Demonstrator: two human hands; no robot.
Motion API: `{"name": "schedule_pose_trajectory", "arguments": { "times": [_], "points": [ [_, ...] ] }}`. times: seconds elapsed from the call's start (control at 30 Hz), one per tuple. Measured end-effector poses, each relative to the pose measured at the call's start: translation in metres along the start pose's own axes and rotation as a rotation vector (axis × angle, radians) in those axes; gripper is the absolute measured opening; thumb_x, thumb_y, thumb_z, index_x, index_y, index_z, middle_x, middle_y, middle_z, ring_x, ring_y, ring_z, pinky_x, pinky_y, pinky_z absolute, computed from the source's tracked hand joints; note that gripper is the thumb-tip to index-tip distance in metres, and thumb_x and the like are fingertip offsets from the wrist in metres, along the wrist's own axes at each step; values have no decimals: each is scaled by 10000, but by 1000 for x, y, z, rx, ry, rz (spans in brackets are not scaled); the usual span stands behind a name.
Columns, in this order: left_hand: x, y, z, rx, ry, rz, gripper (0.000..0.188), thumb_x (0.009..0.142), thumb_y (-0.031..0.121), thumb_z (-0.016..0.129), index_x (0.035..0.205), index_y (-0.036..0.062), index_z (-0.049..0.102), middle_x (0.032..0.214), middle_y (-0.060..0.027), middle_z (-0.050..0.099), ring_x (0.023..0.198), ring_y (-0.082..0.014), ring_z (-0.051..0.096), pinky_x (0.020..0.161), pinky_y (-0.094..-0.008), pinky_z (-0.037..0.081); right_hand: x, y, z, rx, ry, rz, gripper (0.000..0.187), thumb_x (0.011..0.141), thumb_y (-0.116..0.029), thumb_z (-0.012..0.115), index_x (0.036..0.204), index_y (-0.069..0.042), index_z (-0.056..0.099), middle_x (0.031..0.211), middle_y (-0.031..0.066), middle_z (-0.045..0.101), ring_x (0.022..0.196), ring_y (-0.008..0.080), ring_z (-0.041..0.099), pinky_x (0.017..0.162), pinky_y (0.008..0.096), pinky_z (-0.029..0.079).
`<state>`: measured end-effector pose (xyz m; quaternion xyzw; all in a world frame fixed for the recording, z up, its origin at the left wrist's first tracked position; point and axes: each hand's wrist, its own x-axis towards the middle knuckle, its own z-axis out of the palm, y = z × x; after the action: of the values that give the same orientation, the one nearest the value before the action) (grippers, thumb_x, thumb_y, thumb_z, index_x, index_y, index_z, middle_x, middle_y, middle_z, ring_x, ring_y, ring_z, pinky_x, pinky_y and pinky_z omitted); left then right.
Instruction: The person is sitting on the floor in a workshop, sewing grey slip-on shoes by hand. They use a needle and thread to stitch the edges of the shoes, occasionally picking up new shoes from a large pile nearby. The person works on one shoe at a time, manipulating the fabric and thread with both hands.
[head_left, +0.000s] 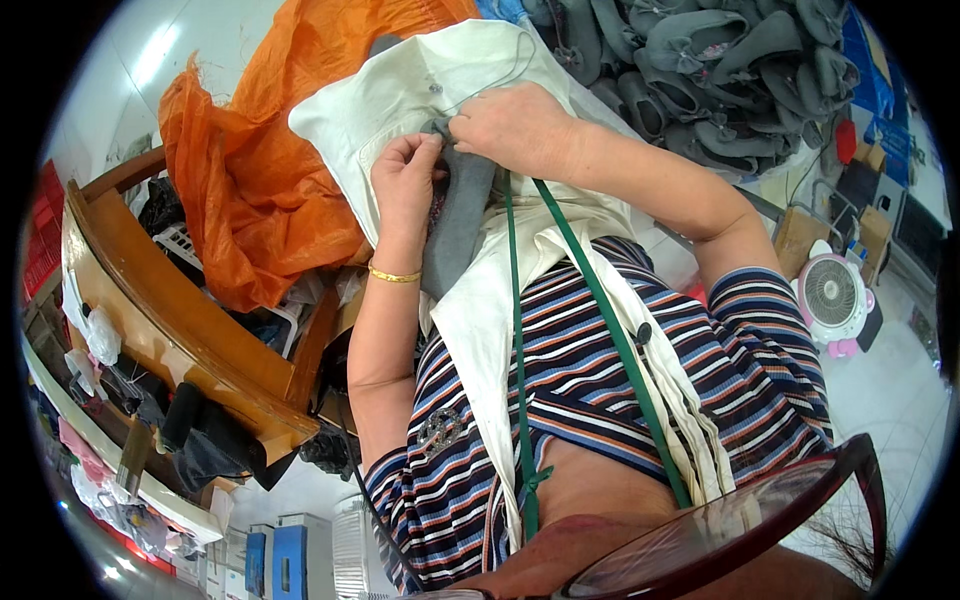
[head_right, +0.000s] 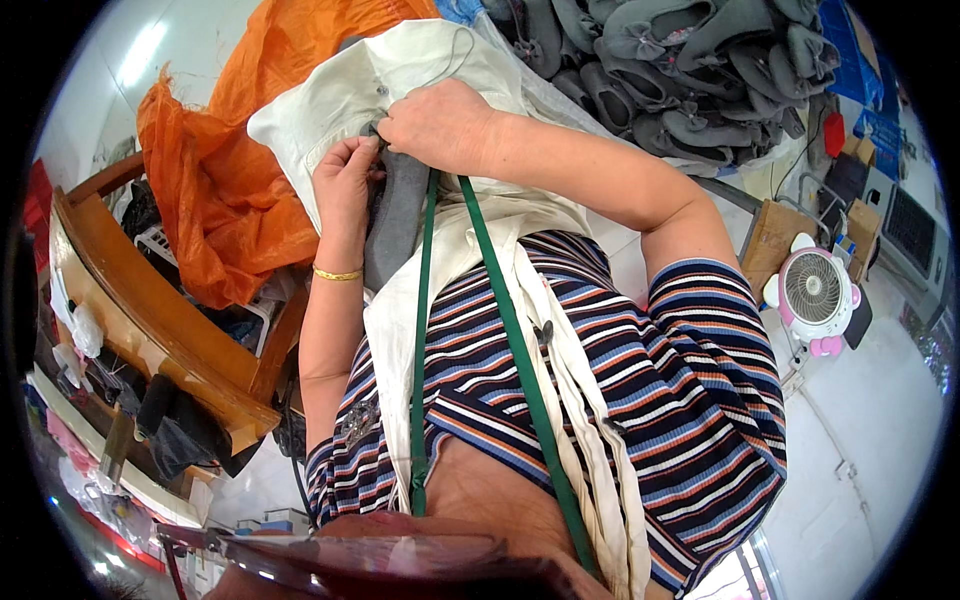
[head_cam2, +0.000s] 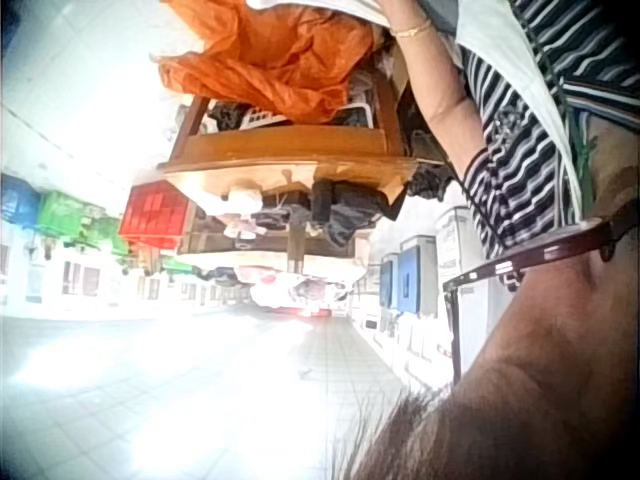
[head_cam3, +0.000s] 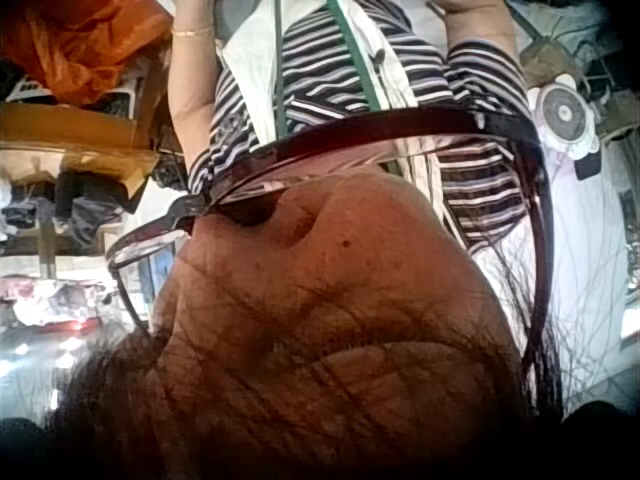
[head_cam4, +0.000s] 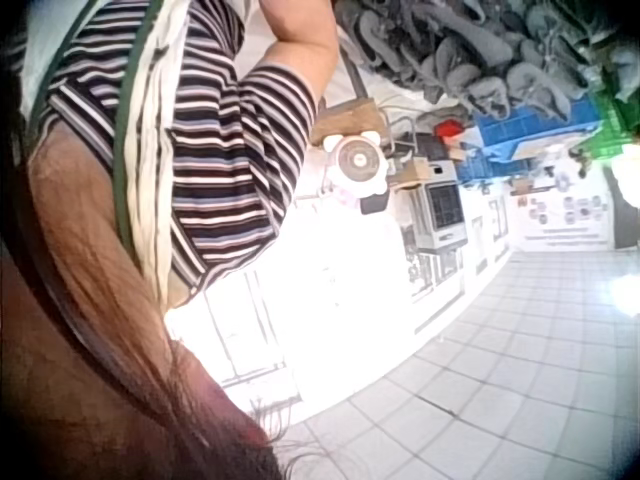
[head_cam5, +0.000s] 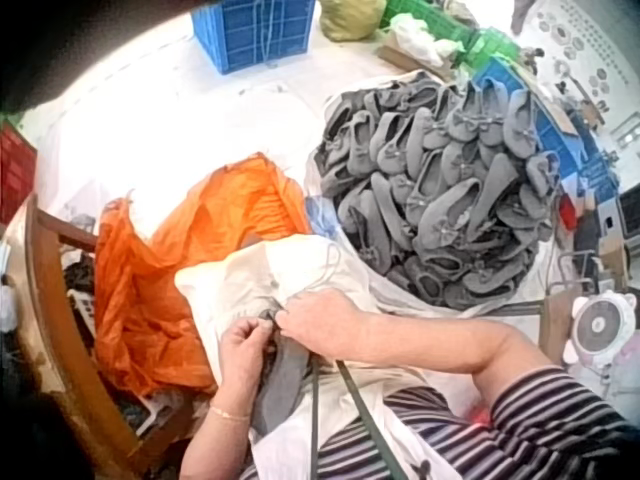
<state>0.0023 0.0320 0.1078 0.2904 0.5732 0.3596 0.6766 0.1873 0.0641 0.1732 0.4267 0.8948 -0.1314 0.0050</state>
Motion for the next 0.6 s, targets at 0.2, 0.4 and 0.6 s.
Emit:
{"name": "schedule_pose_trajectory", "arguments": {
  "times": [0.2,0.4,0.6],
  "points": [
    [0,-1,0,-8,11,0,120,924,133,699,950,15,690,819,-8,647,721,-87,584,613,-224,490,2,3,4,-3,12,-30,214,818,-306,714,851,-118,617,798,32,631,818,215,674,662,340,549],
    [0,-1,1,-20,12,-12,123,920,133,707,949,15,691,819,-10,647,716,-90,582,609,-229,494,2,3,3,21,14,-43,152,869,-231,606,830,-103,679,810,67,690,822,247,708,671,372,569],
    [0,2,1,-22,10,-7,117,928,135,689,933,18,679,830,-7,645,703,-74,567,607,-215,487,-4,7,5,60,73,-94,196,858,-291,639,789,-109,656,786,38,663,801,230,684,646,373,553]
  ]
}}
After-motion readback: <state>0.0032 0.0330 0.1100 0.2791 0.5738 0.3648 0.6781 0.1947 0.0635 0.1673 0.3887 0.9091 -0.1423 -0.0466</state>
